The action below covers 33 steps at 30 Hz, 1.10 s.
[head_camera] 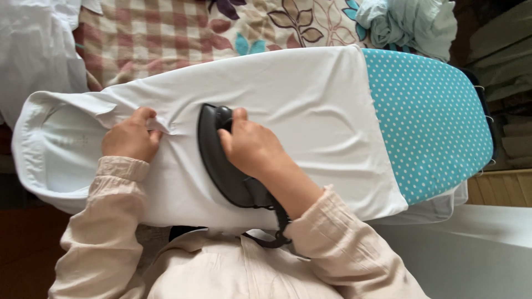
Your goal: Ironing and folding white shirts on an ironing board.
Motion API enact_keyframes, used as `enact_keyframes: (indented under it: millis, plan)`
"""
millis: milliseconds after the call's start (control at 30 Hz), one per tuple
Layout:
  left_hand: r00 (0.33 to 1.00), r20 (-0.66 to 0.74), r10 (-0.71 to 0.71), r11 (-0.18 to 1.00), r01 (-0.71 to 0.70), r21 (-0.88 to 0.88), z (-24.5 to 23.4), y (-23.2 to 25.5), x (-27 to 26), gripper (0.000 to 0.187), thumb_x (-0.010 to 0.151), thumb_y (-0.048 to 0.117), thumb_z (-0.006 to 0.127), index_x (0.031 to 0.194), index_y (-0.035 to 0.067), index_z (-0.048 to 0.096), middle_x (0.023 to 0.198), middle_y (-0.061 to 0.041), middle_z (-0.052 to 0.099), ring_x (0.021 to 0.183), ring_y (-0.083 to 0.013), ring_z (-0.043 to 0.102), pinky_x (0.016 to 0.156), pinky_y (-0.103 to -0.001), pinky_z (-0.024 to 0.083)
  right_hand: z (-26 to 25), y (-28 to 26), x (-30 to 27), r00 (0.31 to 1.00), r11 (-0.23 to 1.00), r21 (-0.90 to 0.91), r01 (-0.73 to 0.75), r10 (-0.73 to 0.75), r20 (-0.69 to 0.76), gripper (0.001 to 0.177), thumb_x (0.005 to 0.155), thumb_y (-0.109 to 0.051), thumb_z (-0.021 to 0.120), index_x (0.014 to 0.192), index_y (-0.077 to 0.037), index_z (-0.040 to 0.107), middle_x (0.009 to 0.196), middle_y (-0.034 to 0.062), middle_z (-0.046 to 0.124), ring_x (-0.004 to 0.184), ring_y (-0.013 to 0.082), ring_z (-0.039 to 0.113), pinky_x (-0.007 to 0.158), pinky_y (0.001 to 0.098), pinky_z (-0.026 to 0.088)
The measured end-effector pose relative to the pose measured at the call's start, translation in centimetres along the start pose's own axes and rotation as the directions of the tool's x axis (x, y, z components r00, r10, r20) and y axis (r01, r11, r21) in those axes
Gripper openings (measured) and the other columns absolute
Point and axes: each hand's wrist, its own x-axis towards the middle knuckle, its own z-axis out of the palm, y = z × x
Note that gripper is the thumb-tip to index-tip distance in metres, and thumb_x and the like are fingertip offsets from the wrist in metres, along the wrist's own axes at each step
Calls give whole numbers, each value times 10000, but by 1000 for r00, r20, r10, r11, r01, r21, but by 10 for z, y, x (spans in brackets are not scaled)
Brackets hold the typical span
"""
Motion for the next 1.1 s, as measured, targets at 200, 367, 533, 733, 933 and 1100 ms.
enact_keyframes:
  millis: [200, 367, 533, 733, 933, 1100]
  plan:
    - [993, 87, -84, 994, 77, 80, -3, 9, 4, 403, 929, 334, 717, 1319, 249, 657, 1124, -110, 762, 1050, -323, 718, 928, -475, 539, -50, 138, -30, 947, 944, -127, -305, 285, -150, 574, 956, -414, 561, 1303, 36, 477, 976, 328, 701, 925, 502, 676, 831, 561, 520]
    - [991, 83, -104, 990, 96, 102, -5, 12, 4, 426, 931, 331, 721, 1340, 240, 646, 1125, -103, 766, 1052, -312, 719, 929, -469, 542, -108, 252, -75, 810, 834, 21, -552, 542, -223, 567, 907, -384, 652, 1266, 31, 508, 883, 279, 724, 679, 375, 738, 674, 470, 577]
    - [987, 94, -128, 987, 118, 108, -10, 11, -8, 440, 952, 328, 734, 1366, 209, 645, 1112, -110, 776, 1019, -300, 739, 927, -458, 554, -117, 302, -98, 832, 838, 219, -499, 534, -150, 476, 787, -128, 733, 1191, 54, 558, 800, 189, 690, 597, 286, 689, 554, 430, 556]
    - [839, -542, 46, 963, -182, -199, -4, -84, -85, 297, 1051, 152, 789, 1273, 31, 635, 1060, -103, 677, 968, -242, 661, 877, -367, 553, -89, 235, -92, 974, 959, 175, -225, 220, 48, 505, 714, -93, 745, 1198, -29, 615, 730, 130, 689, 568, 238, 662, 531, 409, 536]
    - [573, -443, -689, 304, -327, -895, 85, -168, -149, 381, 869, -87, 505, 1223, 50, 544, 1116, -76, 593, 981, -208, 577, 893, -361, 537, -59, 91, -72, 961, 983, -65, 174, -154, 231, 465, 706, -161, 786, 1137, -87, 628, 757, 176, 710, 690, 359, 716, 633, 433, 558]
    - [917, 105, -386, -469, -97, -878, 141, -141, -158, 584, 789, -27, 479, 1352, 69, 601, 1214, -109, 640, 1073, -264, 613, 964, -422, 494, -23, -2, -37, 874, 908, -77, 411, -368, 318, 408, 772, -172, 704, 1145, -68, 572, 863, 217, 701, 811, 438, 666, 678, 499, 516]
